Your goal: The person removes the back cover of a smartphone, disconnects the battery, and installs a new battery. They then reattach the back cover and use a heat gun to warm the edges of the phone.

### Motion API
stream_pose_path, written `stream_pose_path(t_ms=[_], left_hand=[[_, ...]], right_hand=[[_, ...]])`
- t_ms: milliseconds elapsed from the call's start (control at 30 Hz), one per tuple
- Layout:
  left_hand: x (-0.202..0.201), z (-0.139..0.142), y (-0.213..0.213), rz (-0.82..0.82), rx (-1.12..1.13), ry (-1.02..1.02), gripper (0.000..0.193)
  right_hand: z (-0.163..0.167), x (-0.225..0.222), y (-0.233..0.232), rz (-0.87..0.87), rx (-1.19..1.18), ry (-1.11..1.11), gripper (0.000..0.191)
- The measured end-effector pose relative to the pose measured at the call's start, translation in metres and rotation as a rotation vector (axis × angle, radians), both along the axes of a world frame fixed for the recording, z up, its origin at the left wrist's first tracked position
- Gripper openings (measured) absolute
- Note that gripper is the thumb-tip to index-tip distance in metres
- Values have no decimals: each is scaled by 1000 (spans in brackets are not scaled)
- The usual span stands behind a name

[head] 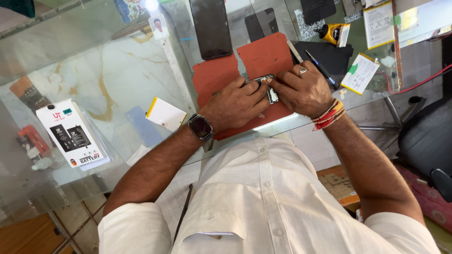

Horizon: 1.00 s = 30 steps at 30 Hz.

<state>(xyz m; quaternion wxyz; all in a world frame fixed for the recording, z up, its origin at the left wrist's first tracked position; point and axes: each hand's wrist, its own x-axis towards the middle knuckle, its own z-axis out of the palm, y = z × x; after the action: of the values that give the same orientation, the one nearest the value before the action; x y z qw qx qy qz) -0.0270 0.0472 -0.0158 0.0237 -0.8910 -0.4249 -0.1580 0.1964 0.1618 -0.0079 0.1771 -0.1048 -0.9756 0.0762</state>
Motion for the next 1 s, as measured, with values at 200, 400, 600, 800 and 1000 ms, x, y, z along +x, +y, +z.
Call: stream_pose_path(t_ms=[200,400,600,800,1000], left_hand=[[4,4,-5,39,-10,-4,37],[11,13,-12,144,26,-18,27],[2,26,-41,270,40,-220,25],[-10,14,-83,584,-42,-467,27],[-7,-1,-112,667,-56,-563,20]], right_hand=[[0,-1,-3,-2,21,-4,24],[4,-2,-9,-30,61,-27,25],[9,-2,-17,-49,145,-55,24],[0,-3,-18,-36,112,-30,26],[-4,-3,-17,-26,60,5,25]])
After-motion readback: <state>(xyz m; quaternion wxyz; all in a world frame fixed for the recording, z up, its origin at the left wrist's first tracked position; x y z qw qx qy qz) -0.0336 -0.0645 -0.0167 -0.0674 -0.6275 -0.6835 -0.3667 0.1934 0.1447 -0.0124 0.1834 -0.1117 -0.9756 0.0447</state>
